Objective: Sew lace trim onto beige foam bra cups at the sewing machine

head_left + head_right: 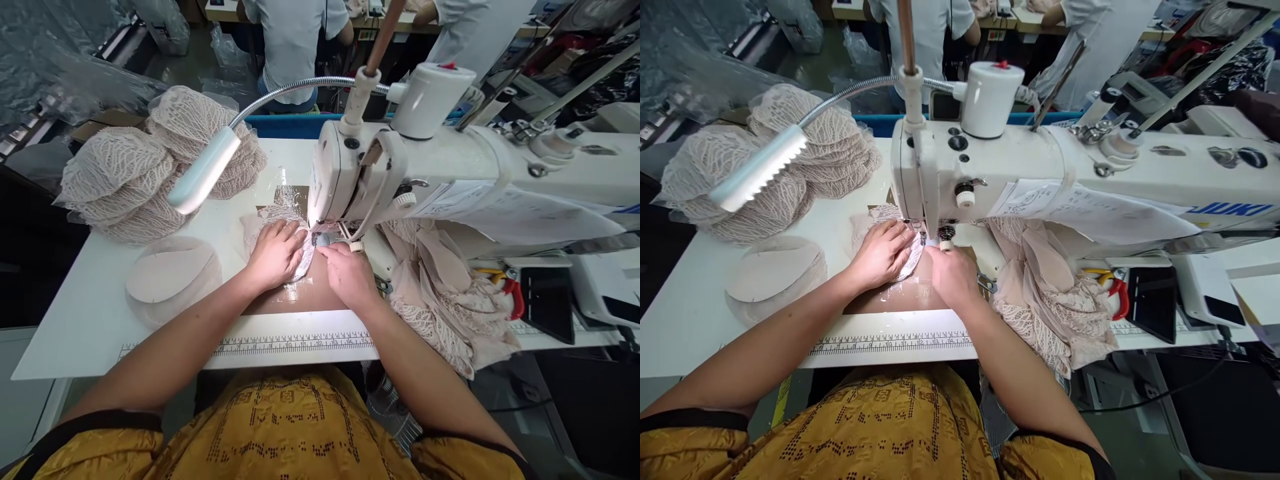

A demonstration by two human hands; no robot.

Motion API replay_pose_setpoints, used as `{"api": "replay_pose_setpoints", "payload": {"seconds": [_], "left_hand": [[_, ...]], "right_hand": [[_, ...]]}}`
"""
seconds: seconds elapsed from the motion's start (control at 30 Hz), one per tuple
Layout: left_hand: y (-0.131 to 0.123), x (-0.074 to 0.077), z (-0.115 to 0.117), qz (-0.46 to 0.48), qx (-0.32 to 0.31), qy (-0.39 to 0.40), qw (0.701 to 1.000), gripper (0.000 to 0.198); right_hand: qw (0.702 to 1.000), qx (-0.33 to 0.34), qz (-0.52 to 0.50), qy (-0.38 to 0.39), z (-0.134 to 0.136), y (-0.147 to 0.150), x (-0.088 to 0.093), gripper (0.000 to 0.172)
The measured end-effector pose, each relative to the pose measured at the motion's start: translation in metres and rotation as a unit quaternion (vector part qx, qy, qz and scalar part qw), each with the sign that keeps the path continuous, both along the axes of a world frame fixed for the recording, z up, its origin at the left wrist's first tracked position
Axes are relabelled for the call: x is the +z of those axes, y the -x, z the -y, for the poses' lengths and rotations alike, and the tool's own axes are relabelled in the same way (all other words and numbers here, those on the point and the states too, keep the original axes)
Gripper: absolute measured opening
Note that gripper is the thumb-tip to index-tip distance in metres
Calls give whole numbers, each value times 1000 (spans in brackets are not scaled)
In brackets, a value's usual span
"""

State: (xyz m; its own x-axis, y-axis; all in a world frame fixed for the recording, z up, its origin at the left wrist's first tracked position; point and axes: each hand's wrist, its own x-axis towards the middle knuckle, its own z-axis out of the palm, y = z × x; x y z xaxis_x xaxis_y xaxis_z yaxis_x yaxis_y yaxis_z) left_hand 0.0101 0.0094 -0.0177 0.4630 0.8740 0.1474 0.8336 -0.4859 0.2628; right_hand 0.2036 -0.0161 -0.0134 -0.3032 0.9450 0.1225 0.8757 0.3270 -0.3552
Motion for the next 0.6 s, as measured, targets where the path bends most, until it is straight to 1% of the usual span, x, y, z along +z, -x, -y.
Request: {"api": "replay_pose_setpoints", "payload": {"seconds": [0.1,0.17,0.23,0.3,0.37,0.47,0.6], "left_hand": [[2,5,1,-8,45,15,999,47],[7,10,2,13,61,40,997,46],[14,14,2,44,56,80,994,42],[22,18,3,67,30,120,990,41],[28,20,5,77,10,139,987,41],[28,20,9,85,26,132,987,39],[24,15,9,83,55,110,989,35]], "right_hand": [[999,-8,-49,-4,-1,-2,-1,42],[996,0,-84,-20,0,-4,-2,39],[992,18,-120,-38,2,-6,-2,36],[987,38,-148,-51,4,-7,-2,32],[984,48,-162,-59,5,-7,-1,30],[984,49,-161,-62,5,-7,0,29],[988,45,-141,-47,4,-6,1,29]]}}
